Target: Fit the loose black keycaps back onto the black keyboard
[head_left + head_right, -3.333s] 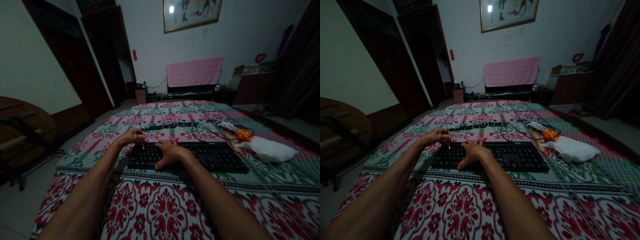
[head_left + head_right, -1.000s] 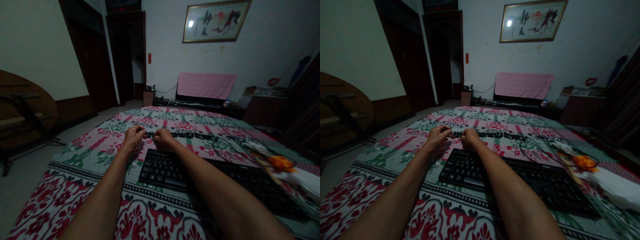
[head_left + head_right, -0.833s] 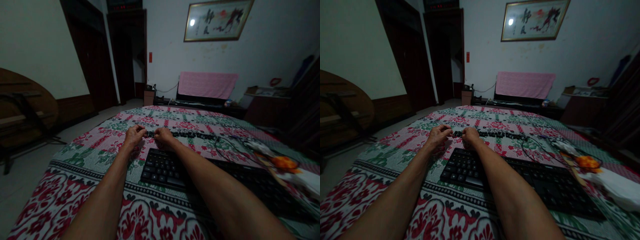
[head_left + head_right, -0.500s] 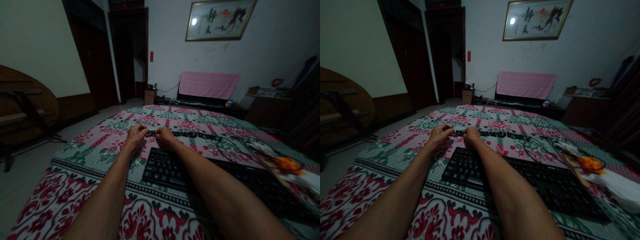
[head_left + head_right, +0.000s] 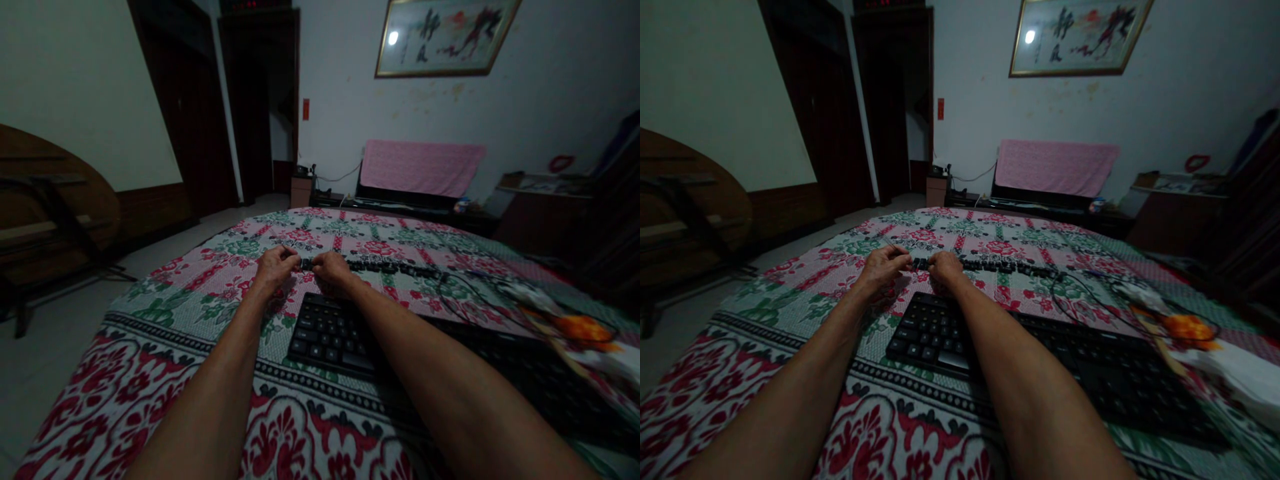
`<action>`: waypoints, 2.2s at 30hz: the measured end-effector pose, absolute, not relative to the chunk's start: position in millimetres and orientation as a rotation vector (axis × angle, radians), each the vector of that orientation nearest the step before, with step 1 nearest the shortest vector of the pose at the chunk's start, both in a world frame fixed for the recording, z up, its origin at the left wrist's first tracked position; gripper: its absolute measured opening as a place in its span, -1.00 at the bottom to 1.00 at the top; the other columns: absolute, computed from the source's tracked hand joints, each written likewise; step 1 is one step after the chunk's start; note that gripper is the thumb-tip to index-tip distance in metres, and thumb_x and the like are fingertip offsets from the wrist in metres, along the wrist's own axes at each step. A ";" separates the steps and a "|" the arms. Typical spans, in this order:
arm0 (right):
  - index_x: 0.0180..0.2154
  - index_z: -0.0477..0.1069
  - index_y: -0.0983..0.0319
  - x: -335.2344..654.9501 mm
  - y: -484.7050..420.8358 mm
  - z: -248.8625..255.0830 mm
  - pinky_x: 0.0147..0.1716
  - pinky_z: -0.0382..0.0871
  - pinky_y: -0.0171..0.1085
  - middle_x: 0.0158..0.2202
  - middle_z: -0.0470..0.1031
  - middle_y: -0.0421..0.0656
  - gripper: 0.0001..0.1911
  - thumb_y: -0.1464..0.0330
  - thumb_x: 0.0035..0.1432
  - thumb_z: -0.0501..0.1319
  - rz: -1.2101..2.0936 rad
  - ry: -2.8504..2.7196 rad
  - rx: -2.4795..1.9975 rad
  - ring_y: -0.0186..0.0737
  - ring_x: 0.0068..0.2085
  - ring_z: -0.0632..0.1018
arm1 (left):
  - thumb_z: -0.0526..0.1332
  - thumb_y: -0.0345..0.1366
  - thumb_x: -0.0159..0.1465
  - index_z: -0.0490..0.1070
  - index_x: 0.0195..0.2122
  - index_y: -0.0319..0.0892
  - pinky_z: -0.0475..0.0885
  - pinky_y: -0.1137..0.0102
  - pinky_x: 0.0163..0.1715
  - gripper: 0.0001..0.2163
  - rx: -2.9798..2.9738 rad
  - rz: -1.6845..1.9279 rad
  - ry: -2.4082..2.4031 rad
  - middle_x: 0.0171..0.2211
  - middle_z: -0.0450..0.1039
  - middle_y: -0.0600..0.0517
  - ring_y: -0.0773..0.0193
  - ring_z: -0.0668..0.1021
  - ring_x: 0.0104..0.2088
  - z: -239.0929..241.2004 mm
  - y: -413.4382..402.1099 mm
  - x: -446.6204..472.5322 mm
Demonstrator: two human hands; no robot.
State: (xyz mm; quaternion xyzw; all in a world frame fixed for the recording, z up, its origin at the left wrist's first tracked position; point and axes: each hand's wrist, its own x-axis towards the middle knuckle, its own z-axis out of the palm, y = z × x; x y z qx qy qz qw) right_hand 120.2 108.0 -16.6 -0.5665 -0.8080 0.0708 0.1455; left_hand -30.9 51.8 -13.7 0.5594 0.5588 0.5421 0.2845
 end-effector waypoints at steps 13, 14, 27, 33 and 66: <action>-0.26 0.53 0.21 141.2 105.0 7.9 -0.42 0.19 -0.44 -0.36 0.55 -0.20 -0.71 0.39 0.05 0.06 0.168 -2.525 -1.559 -0.34 -0.35 0.46 | 0.21 -0.24 -0.02 0.36 -0.37 -0.22 0.31 0.51 -0.56 -0.79 1.482 1.309 1.399 -0.51 0.49 0.02 0.31 0.53 -0.50 2.5 39.3 -26.0; -0.28 0.53 0.23 148.2 99.4 13.6 -0.44 0.17 -0.44 -0.39 0.54 -0.20 -0.71 0.41 0.05 0.06 0.162 -2.562 -1.561 -0.35 -0.38 0.45 | 0.22 -0.25 -0.02 0.36 -0.37 -0.23 0.31 0.50 -0.56 -0.79 1.484 1.272 1.360 -0.48 0.50 0.01 0.32 0.53 -0.49 6.7 36.6 -25.2; -0.29 0.50 0.24 241.9 -4.7 13.7 -0.34 0.20 -0.40 -0.30 0.54 -0.12 -0.69 0.38 0.15 -0.02 0.273 -2.621 -1.444 -0.26 -0.29 0.48 | 0.29 -0.30 -0.07 0.44 -0.43 -0.23 0.26 0.51 -0.62 -0.83 1.704 0.769 1.092 -0.57 0.47 0.06 0.38 0.45 -0.60 38.0 2.6 9.1; -0.26 0.47 0.26 244.1 -12.1 3.6 -0.29 0.21 -0.38 -0.24 0.53 -0.08 -0.67 0.37 0.19 -0.06 0.316 -2.539 -1.403 -0.25 -0.24 0.48 | 0.29 -0.28 -0.05 0.41 -0.37 -0.22 0.27 0.53 -0.59 -0.79 1.670 0.762 1.074 -0.57 0.42 0.11 0.44 0.41 -0.60 26.7 -15.5 18.5; -0.24 0.48 0.26 241.4 -16.1 6.5 -0.29 0.22 -0.35 -0.21 0.53 -0.04 -0.61 0.29 0.23 -0.09 0.194 -2.547 -1.467 -0.19 -0.21 0.51 | 0.29 -0.23 -0.05 0.44 -0.41 -0.20 0.28 0.55 -0.62 -0.80 1.818 0.733 1.096 -0.56 0.37 0.11 0.43 0.36 -0.58 19.1 -28.7 28.4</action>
